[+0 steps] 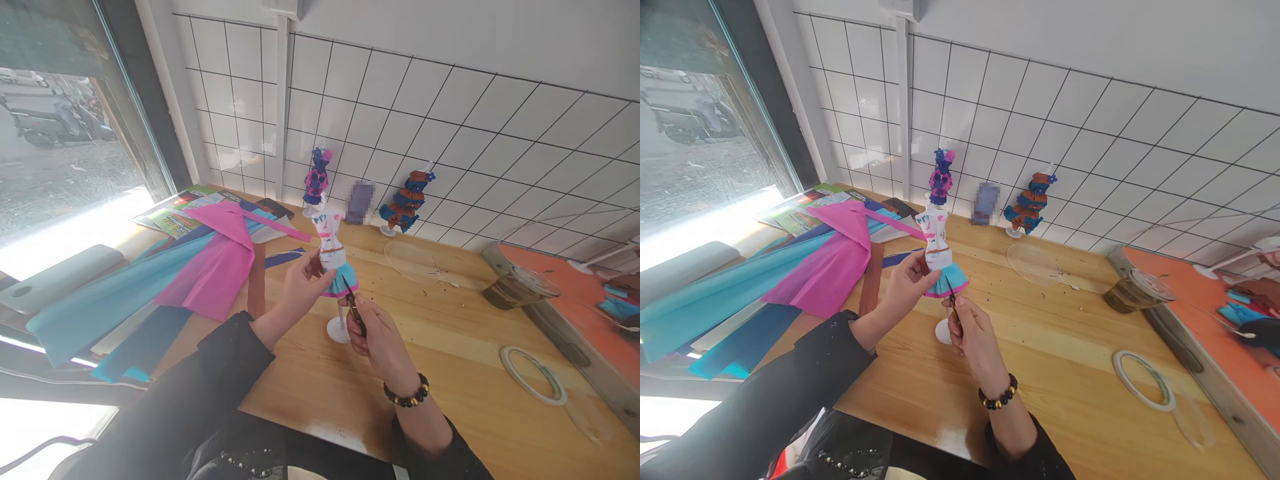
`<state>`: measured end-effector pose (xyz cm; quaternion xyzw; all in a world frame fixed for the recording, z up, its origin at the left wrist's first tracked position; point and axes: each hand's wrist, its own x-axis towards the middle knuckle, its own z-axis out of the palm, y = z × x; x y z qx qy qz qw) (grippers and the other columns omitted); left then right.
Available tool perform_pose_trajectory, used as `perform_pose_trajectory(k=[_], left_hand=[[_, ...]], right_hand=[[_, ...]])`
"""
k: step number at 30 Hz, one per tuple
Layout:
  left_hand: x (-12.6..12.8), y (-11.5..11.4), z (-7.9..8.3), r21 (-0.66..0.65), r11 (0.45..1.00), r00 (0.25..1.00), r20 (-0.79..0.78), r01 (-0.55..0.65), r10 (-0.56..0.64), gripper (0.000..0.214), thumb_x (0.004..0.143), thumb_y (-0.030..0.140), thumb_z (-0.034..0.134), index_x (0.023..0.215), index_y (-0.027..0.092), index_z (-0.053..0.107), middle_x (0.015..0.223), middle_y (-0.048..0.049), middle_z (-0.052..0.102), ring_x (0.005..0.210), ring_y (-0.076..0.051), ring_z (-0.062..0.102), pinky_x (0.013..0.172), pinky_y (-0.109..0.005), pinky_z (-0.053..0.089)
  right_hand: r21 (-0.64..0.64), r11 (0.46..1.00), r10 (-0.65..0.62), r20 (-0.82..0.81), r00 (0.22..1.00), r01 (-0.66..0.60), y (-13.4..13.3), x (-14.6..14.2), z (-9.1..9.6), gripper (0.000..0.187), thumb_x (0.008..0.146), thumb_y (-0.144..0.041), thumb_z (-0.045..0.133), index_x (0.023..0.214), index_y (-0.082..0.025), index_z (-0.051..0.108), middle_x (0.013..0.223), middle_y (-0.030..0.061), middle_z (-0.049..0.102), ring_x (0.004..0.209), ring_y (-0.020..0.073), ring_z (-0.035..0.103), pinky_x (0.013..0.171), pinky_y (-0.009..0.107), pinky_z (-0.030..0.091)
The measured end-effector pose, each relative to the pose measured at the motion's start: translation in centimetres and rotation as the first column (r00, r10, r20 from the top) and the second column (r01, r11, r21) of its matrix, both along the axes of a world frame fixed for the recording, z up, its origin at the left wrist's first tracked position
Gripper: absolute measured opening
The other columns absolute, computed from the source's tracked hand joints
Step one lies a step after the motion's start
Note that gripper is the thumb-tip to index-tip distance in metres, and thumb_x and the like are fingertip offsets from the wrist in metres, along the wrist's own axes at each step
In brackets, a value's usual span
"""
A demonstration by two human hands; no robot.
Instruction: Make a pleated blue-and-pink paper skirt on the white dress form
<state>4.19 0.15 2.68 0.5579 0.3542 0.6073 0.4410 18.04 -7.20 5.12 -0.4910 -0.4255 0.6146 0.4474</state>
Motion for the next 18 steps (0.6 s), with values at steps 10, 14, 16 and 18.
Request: perform_pose_trajectory(k=[10,14,16,18], left_hand=[[0.03,-0.05,-0.03,0.004,1.0,1.0,-0.011,0.0,0.0,0.045,0.074,0.031,0.065,0.115,0.017,0.053,0.101,-0.0065,0.063,0.086,-0.015,0.058,0.076,-0.027,0.045],[0.1,0.04,-0.11,-0.003,1.0,1.0,0.003,0.006,-0.006,0.045,0.074,0.031,0.065,0.115,0.018,0.054,0.101,-0.0064,0.064,0.086,-0.015,0.058,0.076,-0.027,0.046],[0.1,0.1,-0.19,-0.005,1.0,1.0,0.009,0.01,-0.01,0.044,0.073,0.031,0.065,0.114,0.018,0.054,0.101,-0.0063,0.064,0.086,-0.015,0.058,0.076,-0.027,0.046],[0.06,0.16,-0.28,-0.006,1.0,1.0,0.008,0.009,-0.009,0.043,0.073,0.03,0.065,0.113,0.018,0.055,0.1,-0.006,0.064,0.085,-0.015,0.058,0.075,-0.027,0.046]], right_hand=[[0.017,1.0,-0.024,0.013,1.0,0.024,-0.01,-0.18,0.23,0.045,0.074,-0.061,0.055,0.086,-0.018,0.051,0.049,-0.0103,0.03,0.037,0.0024,0.019,0.036,0.018,0.011],[0.01,1.0,-0.021,0.027,0.999,0.021,0.06,-0.22,0.27,0.044,0.074,-0.061,0.056,0.084,-0.018,0.051,0.048,-0.0103,0.029,0.037,0.0026,0.018,0.036,0.019,0.01],[0.013,1.0,-0.022,0.033,0.999,0.022,0.05,-0.21,0.29,0.044,0.074,-0.06,0.056,0.084,-0.018,0.051,0.049,-0.0102,0.029,0.037,0.0027,0.018,0.036,0.019,0.01],[0.015,1.0,-0.02,0.039,0.999,0.019,-0.01,-0.17,0.33,0.043,0.075,-0.06,0.055,0.085,-0.018,0.052,0.05,-0.01,0.029,0.038,0.0027,0.019,0.037,0.019,0.011]])
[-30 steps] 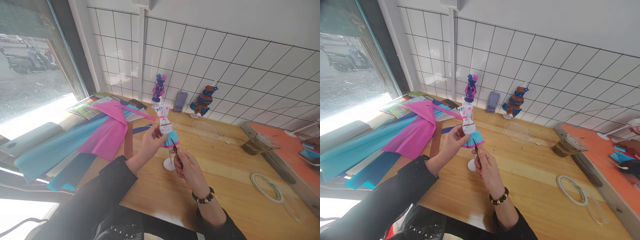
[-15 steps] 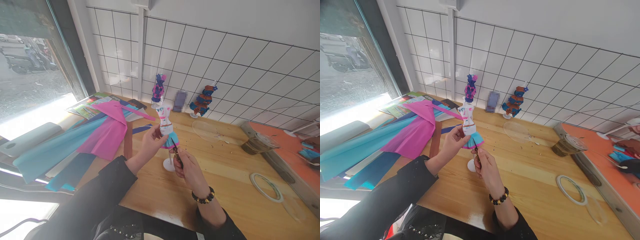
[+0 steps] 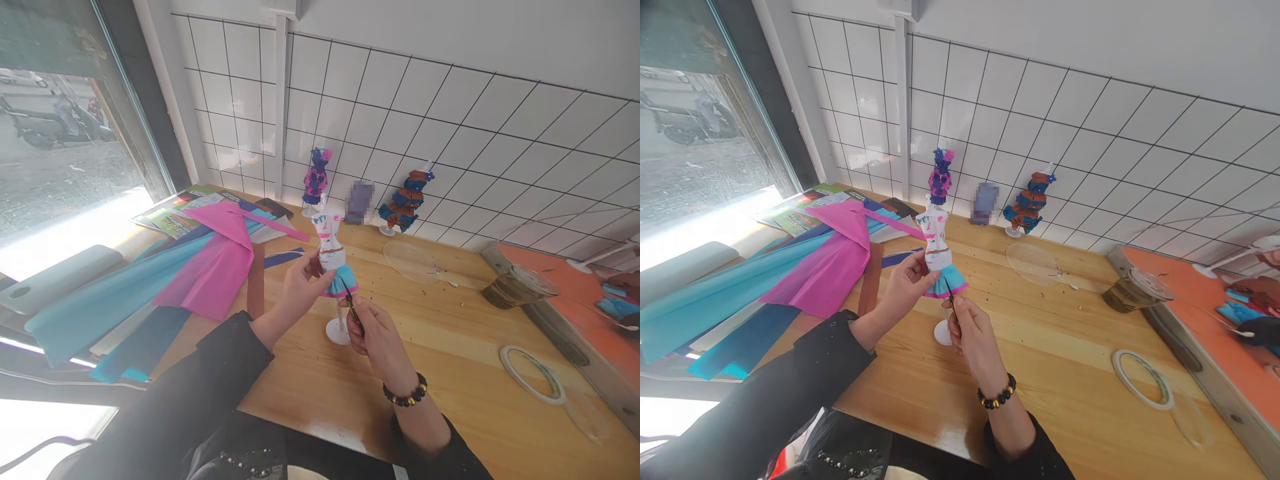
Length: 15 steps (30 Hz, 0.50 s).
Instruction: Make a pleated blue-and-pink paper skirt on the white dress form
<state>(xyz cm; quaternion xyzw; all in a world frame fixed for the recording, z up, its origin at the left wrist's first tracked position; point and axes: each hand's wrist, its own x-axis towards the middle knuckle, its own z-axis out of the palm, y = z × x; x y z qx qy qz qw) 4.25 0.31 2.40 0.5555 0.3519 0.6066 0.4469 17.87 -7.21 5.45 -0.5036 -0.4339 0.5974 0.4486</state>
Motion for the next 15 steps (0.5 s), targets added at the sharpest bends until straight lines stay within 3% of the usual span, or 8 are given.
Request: perform_pose_trajectory(k=[10,15], left_hand=[[-0.4,0.6,-0.1,-0.059,0.998,1.0,0.019,-0.01,0.011,0.048,0.071,0.031,0.067,0.116,0.018,0.056,0.098,-0.0051,0.064,0.082,-0.014,0.058,0.072,-0.026,0.046],[-0.8,0.8,0.4,-0.111,0.991,0.995,0.074,0.074,-0.066,0.036,0.072,0.031,0.066,0.105,0.018,0.062,0.098,-0.0048,0.065,0.083,-0.015,0.059,0.071,-0.025,0.047]], right_hand=[[-0.074,0.995,0.072,-0.023,0.997,-0.074,-0.6,0.4,0.3,0.042,0.081,-0.058,0.047,0.095,-0.018,0.053,0.054,-0.0095,0.031,0.038,0.0027,0.019,0.037,0.018,0.013],[-0.11,0.985,0.15,0.131,0.98,-0.136,-1.3,2.8,0.5,0.046,0.08,-0.06,0.047,0.094,-0.017,0.055,0.055,-0.008,0.033,0.039,0.0033,0.021,0.039,0.02,0.013]])
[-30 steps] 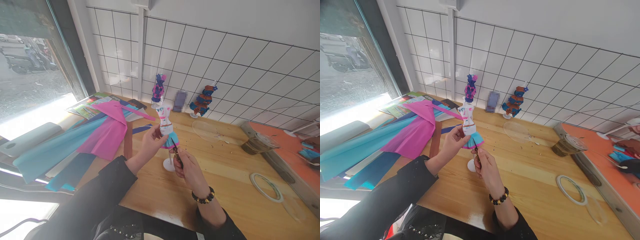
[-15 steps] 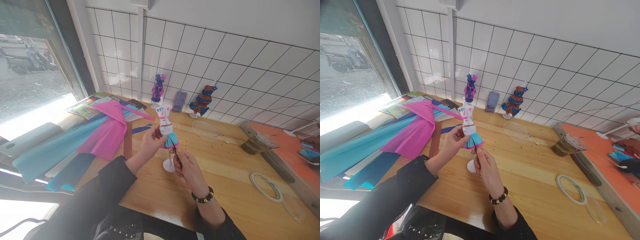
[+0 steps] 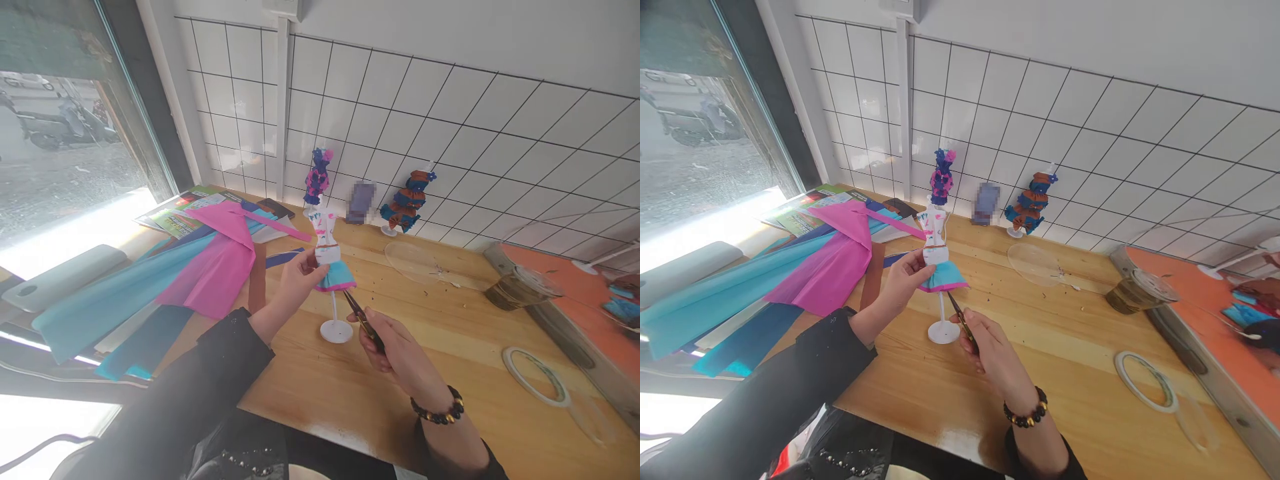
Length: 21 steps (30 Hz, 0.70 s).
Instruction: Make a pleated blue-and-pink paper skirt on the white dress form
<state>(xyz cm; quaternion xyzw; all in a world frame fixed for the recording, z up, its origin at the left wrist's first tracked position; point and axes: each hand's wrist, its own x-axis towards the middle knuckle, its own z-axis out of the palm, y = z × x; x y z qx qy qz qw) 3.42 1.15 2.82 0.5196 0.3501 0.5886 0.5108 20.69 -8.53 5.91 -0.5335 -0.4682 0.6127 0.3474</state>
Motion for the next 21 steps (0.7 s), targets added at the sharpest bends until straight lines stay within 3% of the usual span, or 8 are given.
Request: perform_pose_trajectory(k=[3,7,11,14,17,21], left_hand=[[-0.2,0.2,0.1,-0.048,0.996,0.996,0.042,0.075,-0.073,0.037,0.071,0.031,0.066,0.106,0.017,0.062,0.097,-0.0057,0.067,0.084,-0.016,0.06,0.071,-0.026,0.047],[-0.2,0.3,-0.1,-0.064,0.978,0.98,0.046,0.198,-0.195,0.035,0.071,0.031,0.067,0.103,0.016,0.065,0.094,-0.0064,0.067,0.083,-0.017,0.06,0.069,-0.026,0.047],[-0.5,0.3,-0.1,-0.144,0.917,0.928,0.05,0.372,-0.368,0.035,0.07,0.03,0.068,0.102,0.016,0.067,0.097,-0.0083,0.067,0.08,-0.018,0.062,0.067,-0.027,0.048],[-0.9,0.3,0.2,-0.204,0.844,0.865,0.034,0.497,-0.501,0.035,0.07,0.031,0.068,0.103,0.017,0.068,0.098,-0.0087,0.068,0.08,-0.019,0.063,0.067,-0.028,0.049],[-1.4,0.2,0.6,-0.226,0.776,0.792,-0.029,0.589,-0.61,0.037,0.071,0.033,0.067,0.105,0.018,0.067,0.1,-0.0097,0.067,0.086,-0.023,0.062,0.07,-0.031,0.049],[-1.7,0.1,0.9,-0.231,0.741,0.733,-0.136,0.631,-0.667,0.04,0.072,0.031,0.067,0.111,0.019,0.065,0.101,-0.0078,0.066,0.088,-0.019,0.06,0.071,-0.027,0.046]], right_hand=[[0.054,0.998,-0.035,0.147,0.989,0.028,-0.1,2.6,-0.4,0.05,0.079,-0.062,0.047,0.092,-0.015,0.057,0.057,-0.0065,0.034,0.043,0.0044,0.022,0.042,0.022,0.014],[0.212,0.965,-0.217,0.324,0.921,0.152,0.1,5.1,-1.1,0.047,0.073,-0.057,0.059,0.095,-0.016,0.059,0.057,-0.0066,0.03,0.048,0.0072,0.026,0.046,0.023,0.02],[0.356,0.91,-0.34,0.343,0.875,0.214,0.8,5.3,-1.2,0.037,0.068,-0.048,0.069,0.09,-0.019,0.061,0.062,-0.0035,0.043,0.052,0.009,0.032,0.049,0.025,0.025],[0.359,0.925,-0.23,0.265,0.937,0.126,1.7,4.8,-1.3,0.031,0.068,-0.044,0.069,0.082,-0.02,0.057,0.087,0.0022,0.06,0.055,0.0083,0.036,0.05,0.025,0.029],[0.302,0.953,-0.022,0.175,0.984,-0.033,2.6,4.5,-1.6,0.031,0.07,-0.041,0.069,0.081,-0.021,0.049,0.105,0.0041,0.061,0.057,0.0076,0.038,0.05,0.024,0.03],[0.279,0.942,0.131,0.206,0.97,-0.187,3.3,4.4,-2.1,0.033,0.069,-0.04,0.07,0.073,-0.019,0.044,0.082,-0.0001,0.057,0.06,0.0085,0.039,0.053,0.023,0.031]])
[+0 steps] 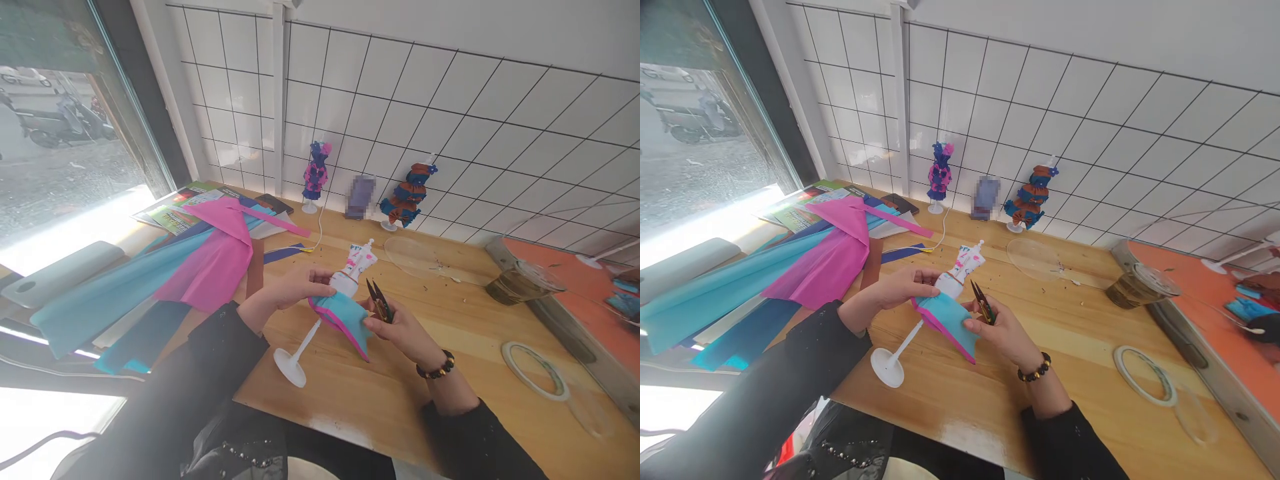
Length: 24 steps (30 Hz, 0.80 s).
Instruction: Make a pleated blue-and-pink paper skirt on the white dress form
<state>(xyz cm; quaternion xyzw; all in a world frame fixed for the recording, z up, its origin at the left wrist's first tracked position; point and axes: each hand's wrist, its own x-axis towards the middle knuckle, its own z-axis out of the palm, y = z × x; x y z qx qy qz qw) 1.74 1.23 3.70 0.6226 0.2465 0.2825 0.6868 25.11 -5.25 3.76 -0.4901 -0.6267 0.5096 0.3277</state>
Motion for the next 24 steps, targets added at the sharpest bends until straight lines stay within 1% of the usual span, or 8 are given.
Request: perform_pose_trajectory(k=[3,5,7,10,14,16,19,24], left_hand=[[0.0,0.1,-0.2,0.008,1.0,0.997,-0.075,-0.026,0.026,0.059,0.071,0.027,0.068,0.127,0.019,0.052,0.092,-0.0054,0.064,0.082,-0.014,0.057,0.069,-0.025,0.044],[0.0,0.3,-0.4,0.02,0.997,0.99,-0.12,-0.078,0.08,0.07,0.07,0.026,0.07,0.134,0.017,0.042,0.09,-0.0048,0.061,0.08,-0.013,0.056,0.068,-0.025,0.043],[0.1,0.4,-0.6,0.042,0.993,0.982,-0.149,-0.108,0.113,0.077,0.069,0.027,0.071,0.137,0.016,0.037,0.091,-0.0051,0.06,0.078,-0.012,0.056,0.067,-0.025,0.043],[0.0,0.4,-0.7,0.095,0.991,0.979,-0.173,-0.096,0.112,0.079,0.07,0.029,0.069,0.139,0.017,0.032,0.094,-0.0061,0.06,0.076,-0.012,0.056,0.064,-0.025,0.044],[0.0,0.1,-0.4,0.247,0.964,0.969,-0.198,-0.099,0.151,0.075,0.072,0.03,0.067,0.138,0.019,0.033,0.098,-0.0064,0.06,0.083,-0.014,0.057,0.07,-0.027,0.047],[-0.1,0.0,-0.2,0.333,0.935,0.961,-0.197,-0.121,0.194,0.071,0.073,0.029,0.065,0.137,0.019,0.036,0.098,-0.0061,0.06,0.086,-0.014,0.058,0.074,-0.028,0.048],[-0.1,-0.3,0.2,0.461,0.875,0.949,-0.185,-0.146,0.256,0.066,0.074,0.027,0.063,0.135,0.019,0.038,0.097,-0.0052,0.06,0.085,-0.013,0.058,0.077,-0.029,0.049],[-0.3,-0.7,1.0,0.658,0.742,0.924,-0.19,-0.131,0.331,0.059,0.076,0.022,0.059,0.133,0.022,0.041,0.1,-0.0031,0.061,0.093,-0.013,0.057,0.087,-0.03,0.046]], right_hand=[[0.013,0.999,0.036,0.077,0.996,-0.037,-0.2,0.1,0.0,0.035,0.068,-0.041,0.071,0.071,-0.019,0.044,0.067,-0.0036,0.045,0.062,0.0097,0.038,0.056,0.024,0.033],[0.0,0.999,0.048,0.101,0.994,-0.049,-0.5,0.3,0.3,0.036,0.069,-0.043,0.069,0.071,-0.019,0.042,0.066,-0.0037,0.043,0.061,0.0099,0.037,0.056,0.024,0.033],[-0.01,0.997,0.072,0.109,0.991,-0.071,-0.9,0.4,0.7,0.036,0.071,-0.044,0.067,0.07,-0.019,0.042,0.067,-0.0031,0.043,0.062,0.0101,0.037,0.055,0.024,0.032],[-0.006,0.996,0.085,0.11,0.99,-0.085,-1.3,0.5,1.3,0.034,0.072,-0.045,0.066,0.069,-0.019,0.044,0.066,-0.003,0.042,0.061,0.0099,0.036,0.055,0.023,0.032],[-0.024,0.997,0.079,0.119,0.99,-0.076,-1.7,0.7,1.6,0.033,0.071,-0.045,0.066,0.072,-0.018,0.047,0.065,-0.0038,0.039,0.059,0.0094,0.035,0.054,0.023,0.031],[-0.039,0.996,0.08,0.121,0.989,-0.076,-2.0,0.6,1.6,0.032,0.071,-0.044,0.067,0.076,-0.018,0.048,0.066,-0.0038,0.04,0.06,0.0096,0.036,0.054,0.023,0.032],[-0.054,0.995,0.088,0.118,0.989,-0.082,-2.7,0.4,1.5,0.031,0.072,-0.043,0.066,0.077,-0.019,0.048,0.068,-0.0037,0.04,0.062,0.0097,0.036,0.055,0.022,0.033],[-0.056,0.996,0.077,0.152,0.985,-0.07,-3.8,-0.2,1.1,0.027,0.075,-0.04,0.064,0.077,-0.019,0.047,0.073,-0.0029,0.043,0.065,0.0101,0.039,0.058,0.022,0.035]])
